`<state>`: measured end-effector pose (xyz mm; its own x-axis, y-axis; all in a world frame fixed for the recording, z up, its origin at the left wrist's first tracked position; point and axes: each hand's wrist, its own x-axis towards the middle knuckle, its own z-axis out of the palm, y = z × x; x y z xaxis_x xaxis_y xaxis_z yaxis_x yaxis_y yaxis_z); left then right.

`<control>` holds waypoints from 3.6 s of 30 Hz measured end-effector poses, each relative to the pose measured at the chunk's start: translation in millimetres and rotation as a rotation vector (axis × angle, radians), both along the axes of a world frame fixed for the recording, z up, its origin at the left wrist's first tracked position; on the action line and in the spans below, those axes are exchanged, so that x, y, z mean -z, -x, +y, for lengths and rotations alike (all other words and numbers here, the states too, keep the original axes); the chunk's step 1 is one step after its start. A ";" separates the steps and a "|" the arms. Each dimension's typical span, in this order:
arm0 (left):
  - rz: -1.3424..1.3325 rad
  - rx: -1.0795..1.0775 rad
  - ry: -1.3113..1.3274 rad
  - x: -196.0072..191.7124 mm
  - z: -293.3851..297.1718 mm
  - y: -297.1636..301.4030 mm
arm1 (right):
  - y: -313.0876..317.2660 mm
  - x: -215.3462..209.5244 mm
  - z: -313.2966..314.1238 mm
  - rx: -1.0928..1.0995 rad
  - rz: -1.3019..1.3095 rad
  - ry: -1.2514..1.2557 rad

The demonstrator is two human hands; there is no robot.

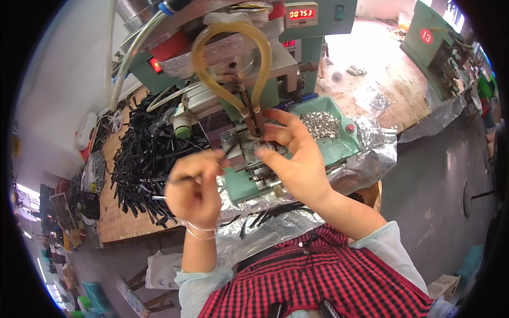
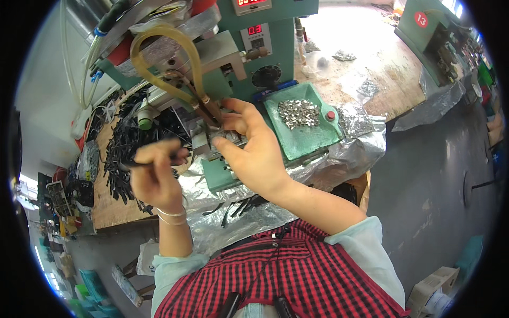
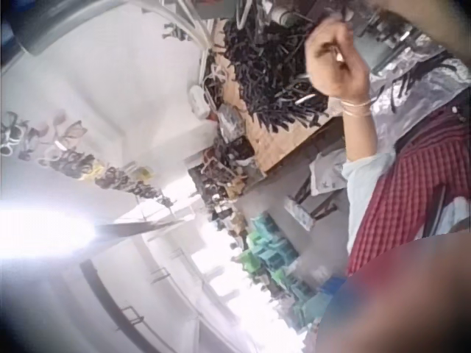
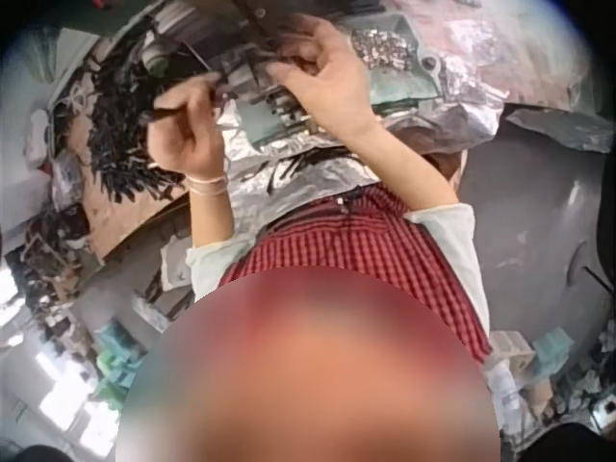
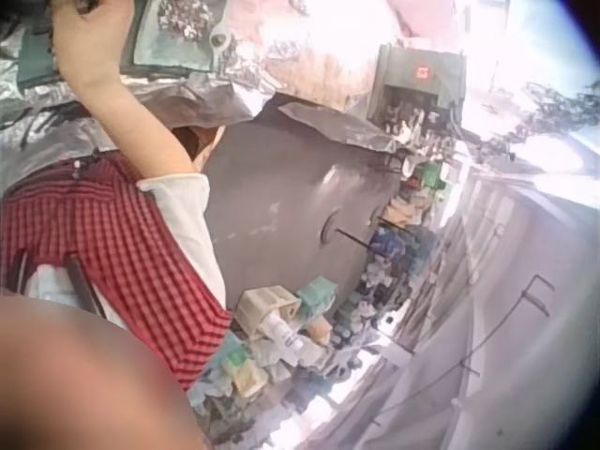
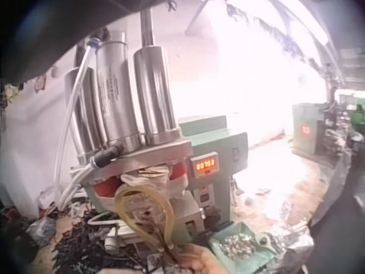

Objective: The person repeatedly picks black cable segments and small metal components, inserts them into a green press machine, and operates the lever to crimp the parts together. Finished assemblies are placed on the work surface while the person continues the cycle with additional components.

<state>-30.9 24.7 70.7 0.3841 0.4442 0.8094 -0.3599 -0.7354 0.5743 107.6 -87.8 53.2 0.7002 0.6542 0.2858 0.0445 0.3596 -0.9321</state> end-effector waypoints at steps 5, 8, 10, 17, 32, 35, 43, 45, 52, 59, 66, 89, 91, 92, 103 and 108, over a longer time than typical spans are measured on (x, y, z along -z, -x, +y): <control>-0.142 -0.013 0.044 11.3 -9.5 -4.2 | -5.5 13.9 8.7 0.052 -0.102 0.055; -0.224 0.088 0.228 -24.2 -6.4 4.4 | -3.5 22.7 9.4 0.066 -0.054 0.002; -0.093 -0.021 0.251 -36.3 -1.3 3.7 | -2.3 27.1 10.8 0.071 -0.015 -0.038; -0.080 0.033 0.228 -30.7 26.0 -8.7 | -28.8 13.6 9.1 -0.122 -0.007 0.048; 0.136 -0.085 -0.753 47.7 -24.3 -25.4 | -87.4 91.5 -74.0 0.408 -0.726 0.479; 0.111 -0.124 -0.736 51.3 -25.2 -28.0 | -114.4 75.8 -67.8 0.683 -0.584 0.161; 0.103 -0.098 -0.675 54.6 -25.8 -29.0 | -98.8 106.6 -77.2 0.499 -0.739 0.667; 0.122 -0.116 -0.630 57.5 -28.7 -22.6 | -100.5 113.3 -72.7 0.548 -0.866 0.714; 0.325 -0.262 -0.433 62.4 -28.4 65.3 | -99.6 119.0 -61.9 0.673 -0.963 0.662; 0.455 -0.574 -0.318 17.6 88.9 53.5 | -98.7 108.3 -58.9 0.680 -0.814 0.469; 0.729 -1.008 0.000 143.1 159.6 -1.8 | -85.0 107.0 -58.7 0.609 -0.577 0.446; 0.129 -0.293 0.483 104.8 95.9 33.3 | -42.2 33.6 -5.2 0.258 -0.524 0.050; 0.073 -0.232 0.566 107.5 86.4 32.8 | -33.4 37.7 3.8 0.216 -0.320 0.028; 0.046 -0.228 0.583 108.2 77.6 37.8 | -25.8 39.0 3.1 0.179 -0.273 0.030; -0.225 -0.245 0.082 11.6 26.9 21.4 | -12.4 34.2 10.1 0.070 0.015 -0.094; -0.413 -0.285 0.223 -54.2 84.8 6.9 | 7.3 6.4 -4.4 0.074 0.052 -0.039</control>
